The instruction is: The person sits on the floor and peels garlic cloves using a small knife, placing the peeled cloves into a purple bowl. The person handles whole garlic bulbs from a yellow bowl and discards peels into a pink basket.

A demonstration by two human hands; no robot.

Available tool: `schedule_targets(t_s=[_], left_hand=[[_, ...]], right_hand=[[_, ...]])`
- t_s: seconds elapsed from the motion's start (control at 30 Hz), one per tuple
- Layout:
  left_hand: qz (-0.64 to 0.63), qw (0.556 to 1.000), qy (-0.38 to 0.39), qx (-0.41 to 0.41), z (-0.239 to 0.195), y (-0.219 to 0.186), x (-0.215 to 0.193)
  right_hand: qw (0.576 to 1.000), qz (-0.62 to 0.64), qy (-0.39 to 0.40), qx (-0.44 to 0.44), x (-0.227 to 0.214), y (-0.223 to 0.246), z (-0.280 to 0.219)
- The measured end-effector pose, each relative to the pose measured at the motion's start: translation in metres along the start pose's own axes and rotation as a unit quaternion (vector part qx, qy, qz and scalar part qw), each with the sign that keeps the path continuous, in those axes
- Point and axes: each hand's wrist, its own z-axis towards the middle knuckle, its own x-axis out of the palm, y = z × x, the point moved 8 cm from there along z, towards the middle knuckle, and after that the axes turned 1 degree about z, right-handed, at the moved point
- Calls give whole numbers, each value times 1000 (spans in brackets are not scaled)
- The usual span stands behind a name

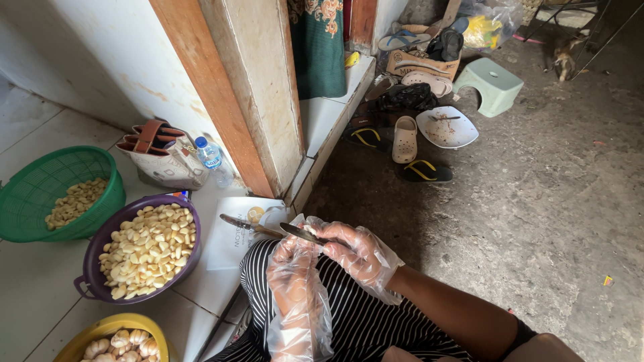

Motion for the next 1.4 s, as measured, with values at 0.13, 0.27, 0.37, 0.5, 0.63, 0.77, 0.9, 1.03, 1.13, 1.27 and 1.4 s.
schedule_targets(t_s=[0.13,0.27,0.37,0.5,0.63,0.77,0.9,1.03,1.13,1.27,1.4], left_hand=[[16,1000,8,-1,-1,-2,-1],[28,1000,-9,-10,-1,3,-4],[34,999,3,5,1,3,-3],[31,998,40,32,7,-4,2],[36,994,104,13,8,-10,15],[67,994,86,4,8,-11,17],[32,994,109,3,7,-12,18],[57,993,100,0,9,-8,11],[53,995,82,6,10,-2,8],[-2,996,88,2,9,2,7],[-58,992,106,-27,8,3,8]], right_hand=[[999,15,-2,-46,2,6,1],[998,40,-1,-39,2,3,2],[999,36,-1,-40,-1,3,1],[995,32,-6,-95,-6,12,-2],[997,42,-14,-67,-6,9,-3],[994,93,-7,-64,-2,10,-6],[994,99,-4,-55,-5,11,-8],[996,88,-10,-34,-6,7,-8],[997,73,-21,-28,-8,4,-8],[998,47,-32,5,-12,-5,-7],[998,48,-29,-40,-14,-4,-7]])
